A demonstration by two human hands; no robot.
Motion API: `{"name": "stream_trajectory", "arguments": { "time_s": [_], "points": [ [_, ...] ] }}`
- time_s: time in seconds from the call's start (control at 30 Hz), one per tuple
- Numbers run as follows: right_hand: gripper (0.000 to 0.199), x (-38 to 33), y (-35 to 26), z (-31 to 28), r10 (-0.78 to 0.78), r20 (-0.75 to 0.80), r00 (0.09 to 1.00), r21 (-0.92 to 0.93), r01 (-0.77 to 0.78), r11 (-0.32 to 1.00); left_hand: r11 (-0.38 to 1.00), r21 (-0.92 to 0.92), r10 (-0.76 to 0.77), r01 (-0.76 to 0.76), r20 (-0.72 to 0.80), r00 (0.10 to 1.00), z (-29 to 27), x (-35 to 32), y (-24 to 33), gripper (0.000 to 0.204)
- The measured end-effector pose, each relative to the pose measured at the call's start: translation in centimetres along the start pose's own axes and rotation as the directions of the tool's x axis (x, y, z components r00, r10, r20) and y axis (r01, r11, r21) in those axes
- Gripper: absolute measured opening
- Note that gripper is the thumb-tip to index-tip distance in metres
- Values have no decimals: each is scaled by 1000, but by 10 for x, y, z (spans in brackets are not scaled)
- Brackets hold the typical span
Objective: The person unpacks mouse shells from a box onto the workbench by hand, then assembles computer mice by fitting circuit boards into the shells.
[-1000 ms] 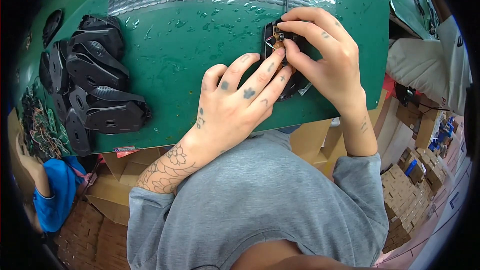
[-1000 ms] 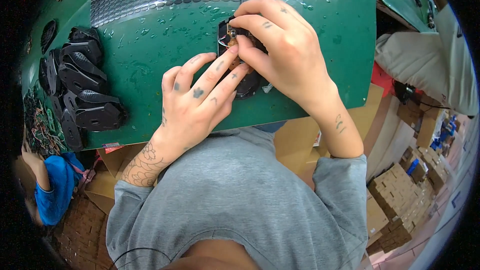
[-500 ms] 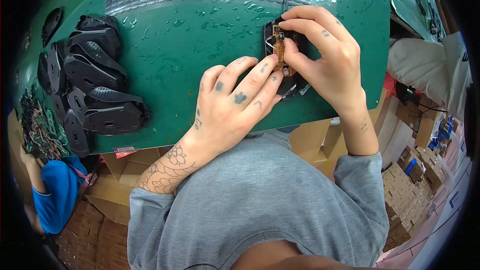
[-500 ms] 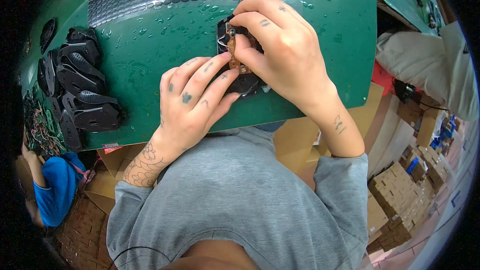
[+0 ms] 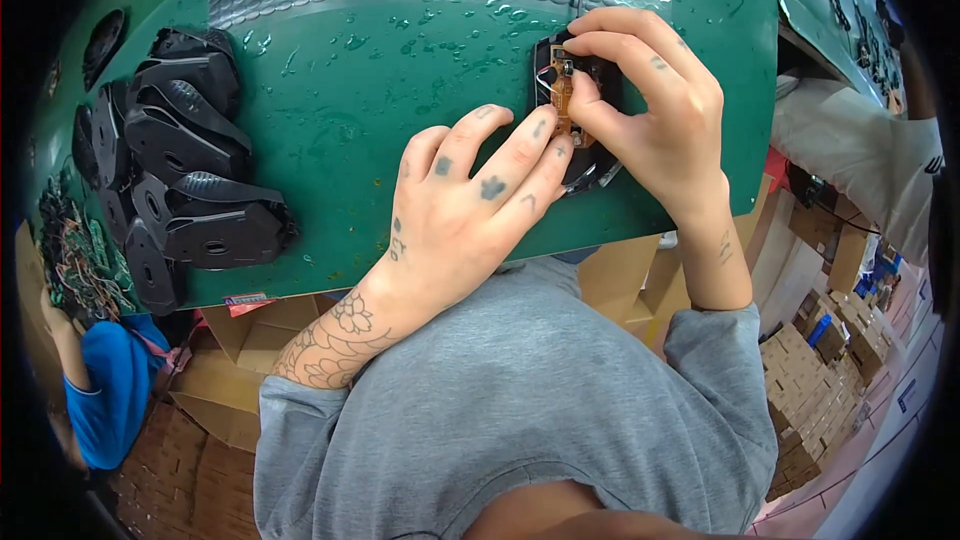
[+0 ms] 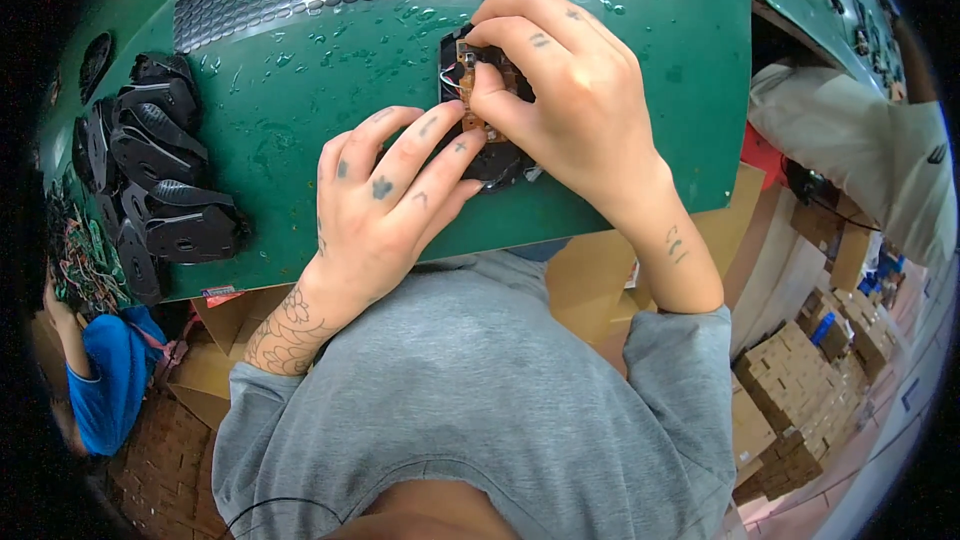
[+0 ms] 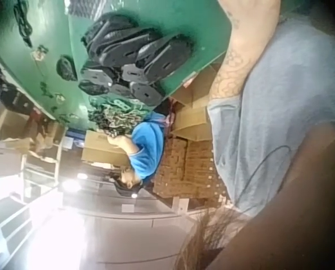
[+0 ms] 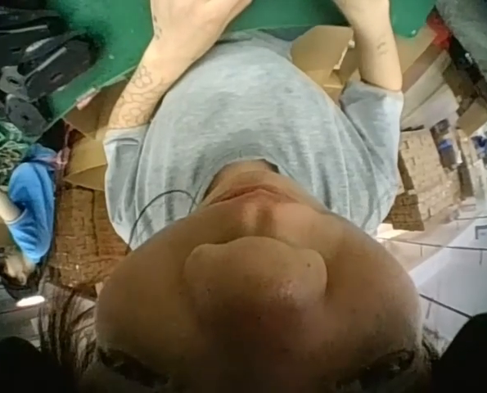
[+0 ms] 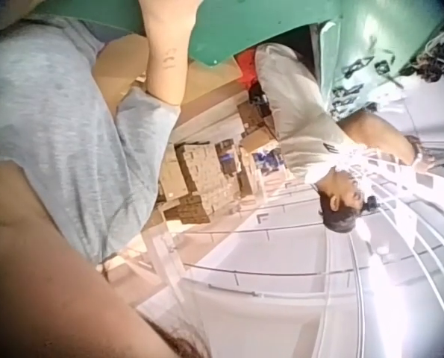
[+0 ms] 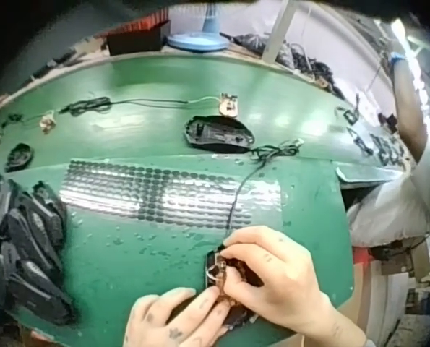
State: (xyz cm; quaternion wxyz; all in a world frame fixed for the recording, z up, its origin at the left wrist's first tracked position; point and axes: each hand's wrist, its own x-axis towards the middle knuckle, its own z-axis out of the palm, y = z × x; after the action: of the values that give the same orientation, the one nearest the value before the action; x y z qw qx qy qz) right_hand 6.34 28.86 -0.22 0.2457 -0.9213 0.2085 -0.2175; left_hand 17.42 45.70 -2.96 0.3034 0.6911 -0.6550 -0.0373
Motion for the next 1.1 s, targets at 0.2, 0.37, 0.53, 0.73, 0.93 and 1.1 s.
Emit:
{"name": "stream_trajectory", "arguments": {
  "time_s": [0.2,0.37,0.53,0.73,0.93,1.1],
  "points": [
    [24,-4,12,-9,-47,-11,999,120,48,992,989,-145,25,-32,-47,999,-4,0,-10,30],
    [30,-24,6,-19,353,-31,935,336,-323,885,962,-231,-164,145,-65,984,-19,9,-10,31],
    [28,-30,-12,-18,454,59,889,174,-457,872,963,-52,-260,263,64,964,-23,27,-9,31],
    [28,-32,-22,-15,472,44,881,118,-474,873,940,-79,-324,331,90,942,-16,34,-4,28],
    [27,-33,-17,-5,360,-54,931,157,-348,924,941,-87,-319,327,95,943,-14,35,-7,27],
    [30,-29,-11,3,179,-139,974,99,-166,981,942,-70,-321,328,96,942,-13,36,-7,29]
  ]
}}
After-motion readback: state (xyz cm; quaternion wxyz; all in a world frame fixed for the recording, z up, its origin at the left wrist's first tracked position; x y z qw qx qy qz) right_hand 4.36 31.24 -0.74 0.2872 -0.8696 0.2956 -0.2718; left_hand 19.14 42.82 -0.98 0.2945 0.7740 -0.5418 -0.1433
